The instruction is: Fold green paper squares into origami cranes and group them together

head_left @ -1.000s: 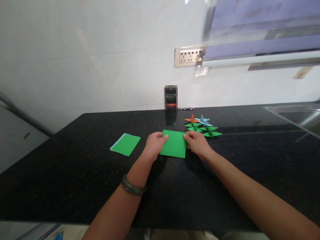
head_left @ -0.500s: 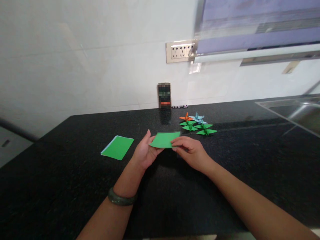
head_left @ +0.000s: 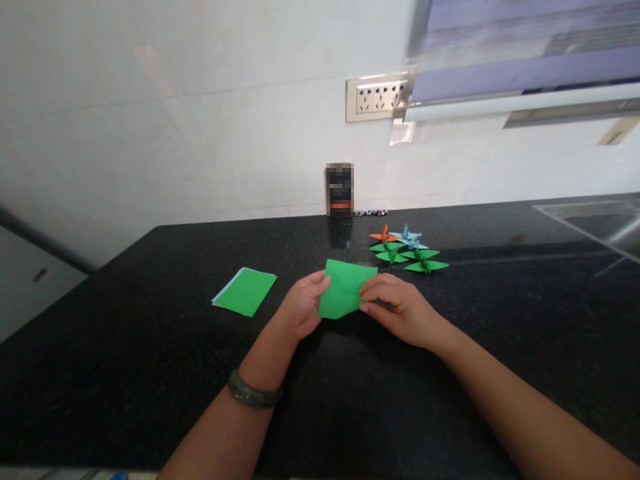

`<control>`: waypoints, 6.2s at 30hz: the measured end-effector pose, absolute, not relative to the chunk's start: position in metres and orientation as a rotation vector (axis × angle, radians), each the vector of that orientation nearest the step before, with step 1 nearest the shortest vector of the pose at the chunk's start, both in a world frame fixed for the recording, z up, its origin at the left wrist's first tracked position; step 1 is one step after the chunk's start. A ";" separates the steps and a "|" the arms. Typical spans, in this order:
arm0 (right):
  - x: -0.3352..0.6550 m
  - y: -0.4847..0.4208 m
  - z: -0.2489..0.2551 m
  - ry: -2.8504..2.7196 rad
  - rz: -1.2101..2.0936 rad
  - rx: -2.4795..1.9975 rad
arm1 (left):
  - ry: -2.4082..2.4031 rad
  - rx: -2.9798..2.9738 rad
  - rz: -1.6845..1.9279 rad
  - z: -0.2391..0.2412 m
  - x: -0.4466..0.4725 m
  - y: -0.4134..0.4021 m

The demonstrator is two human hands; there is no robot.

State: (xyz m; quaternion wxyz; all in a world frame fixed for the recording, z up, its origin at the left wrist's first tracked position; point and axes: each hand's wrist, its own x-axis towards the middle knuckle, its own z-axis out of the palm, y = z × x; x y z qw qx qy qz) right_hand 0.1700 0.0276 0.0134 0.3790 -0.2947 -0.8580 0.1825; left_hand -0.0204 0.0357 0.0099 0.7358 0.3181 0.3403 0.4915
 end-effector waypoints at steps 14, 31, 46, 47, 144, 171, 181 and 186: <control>0.166 0.037 0.000 -1.584 0.779 -1.276 | 0.877 0.753 1.216 0.007 -0.011 0.031; 0.152 0.028 0.006 -1.453 1.238 -1.164 | 1.178 1.626 0.817 0.003 -0.013 0.024; 0.150 0.024 0.007 -1.437 1.177 -1.207 | 1.115 1.666 0.738 -0.001 -0.008 0.021; 0.149 0.023 0.007 -1.425 1.175 -1.212 | 1.104 1.654 0.736 -0.001 -0.007 0.020; 0.135 0.018 0.008 -1.020 1.318 -1.078 | 1.151 1.515 0.953 -0.005 0.004 0.010; 0.133 0.012 0.011 -1.154 1.279 -1.145 | 1.372 1.468 1.303 0.012 0.006 0.004; 0.130 0.005 0.016 -1.322 1.225 -1.163 | 1.464 1.513 1.464 0.015 0.000 0.005; 0.130 0.004 0.010 -1.445 1.214 -1.180 | 1.482 1.431 1.537 0.014 -0.004 0.008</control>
